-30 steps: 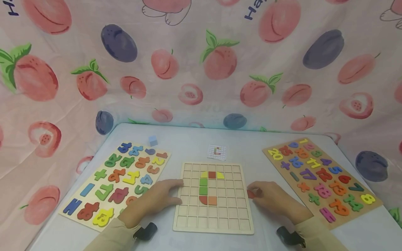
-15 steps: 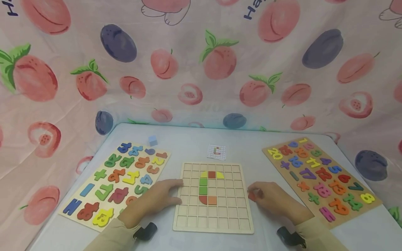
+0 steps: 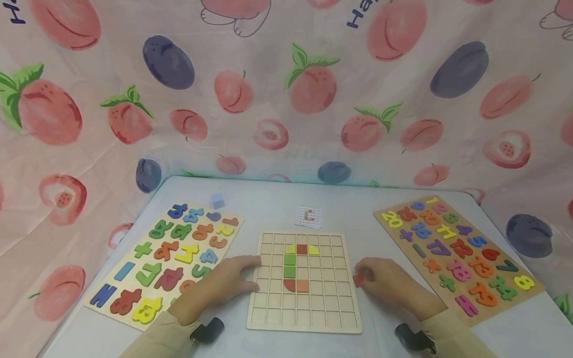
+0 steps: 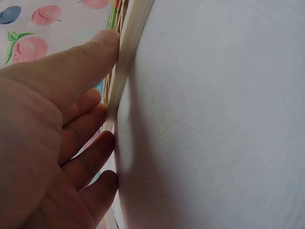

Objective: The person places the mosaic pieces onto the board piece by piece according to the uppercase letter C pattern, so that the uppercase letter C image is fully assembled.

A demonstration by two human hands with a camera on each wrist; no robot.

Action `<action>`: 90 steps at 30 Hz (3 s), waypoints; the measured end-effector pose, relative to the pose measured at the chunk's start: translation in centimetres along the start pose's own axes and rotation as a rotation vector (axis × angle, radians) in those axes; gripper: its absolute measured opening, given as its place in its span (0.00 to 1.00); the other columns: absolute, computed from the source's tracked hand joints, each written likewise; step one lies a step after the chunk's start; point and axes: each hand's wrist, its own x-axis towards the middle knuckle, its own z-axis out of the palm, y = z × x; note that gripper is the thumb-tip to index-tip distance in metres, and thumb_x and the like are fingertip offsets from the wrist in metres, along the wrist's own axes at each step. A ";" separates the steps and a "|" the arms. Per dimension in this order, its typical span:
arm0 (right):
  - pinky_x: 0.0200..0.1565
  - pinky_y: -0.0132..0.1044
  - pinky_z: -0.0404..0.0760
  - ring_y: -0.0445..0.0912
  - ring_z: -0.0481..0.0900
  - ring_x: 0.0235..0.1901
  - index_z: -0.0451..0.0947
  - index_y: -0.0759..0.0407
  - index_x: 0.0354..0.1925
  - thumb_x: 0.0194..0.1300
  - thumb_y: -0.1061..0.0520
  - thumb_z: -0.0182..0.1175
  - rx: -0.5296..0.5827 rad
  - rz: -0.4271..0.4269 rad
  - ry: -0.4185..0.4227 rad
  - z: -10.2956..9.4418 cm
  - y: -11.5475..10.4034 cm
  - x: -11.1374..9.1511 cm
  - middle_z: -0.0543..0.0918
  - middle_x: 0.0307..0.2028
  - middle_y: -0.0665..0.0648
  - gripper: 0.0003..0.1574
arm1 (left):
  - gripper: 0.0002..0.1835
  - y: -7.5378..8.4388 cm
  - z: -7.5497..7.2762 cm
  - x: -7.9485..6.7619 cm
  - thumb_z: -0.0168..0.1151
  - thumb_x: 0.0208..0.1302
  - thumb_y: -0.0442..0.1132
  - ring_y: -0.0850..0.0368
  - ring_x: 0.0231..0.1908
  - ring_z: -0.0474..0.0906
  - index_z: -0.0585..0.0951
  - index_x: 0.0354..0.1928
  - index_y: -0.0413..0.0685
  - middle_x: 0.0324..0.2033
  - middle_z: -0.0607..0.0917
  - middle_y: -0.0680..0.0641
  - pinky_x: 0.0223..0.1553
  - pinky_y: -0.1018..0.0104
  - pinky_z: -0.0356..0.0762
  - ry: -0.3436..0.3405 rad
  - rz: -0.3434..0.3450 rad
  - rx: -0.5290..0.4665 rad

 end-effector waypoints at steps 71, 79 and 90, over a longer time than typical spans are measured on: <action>0.47 0.45 0.83 0.45 0.81 0.41 0.85 0.61 0.45 0.60 0.59 0.70 -0.060 -0.338 -0.026 2.1 -6.9 2.2 0.86 0.39 0.50 0.14 | 0.30 0.1 0.0 0.0 0.73 0.60 0.44 0.45 0.68 0.67 0.77 0.65 0.51 0.64 0.77 0.48 0.68 0.45 0.65 -0.002 -0.008 0.000; 0.47 0.44 0.82 0.43 0.81 0.40 0.86 0.57 0.44 0.60 0.57 0.70 -0.113 -0.329 -0.041 2.3 -7.2 2.1 0.85 0.37 0.48 0.12 | 0.31 0.0 0.1 0.0 0.72 0.62 0.43 0.46 0.69 0.66 0.76 0.67 0.50 0.65 0.76 0.48 0.68 0.46 0.64 -0.009 -0.002 0.000; 0.48 0.44 0.82 0.43 0.79 0.40 0.86 0.55 0.45 0.62 0.55 0.69 -0.124 -0.276 -0.073 2.3 -7.2 2.0 0.85 0.38 0.46 0.12 | 0.31 -0.1 0.2 0.2 0.71 0.62 0.43 0.44 0.68 0.67 0.76 0.68 0.48 0.65 0.76 0.46 0.68 0.45 0.64 -0.010 0.031 0.027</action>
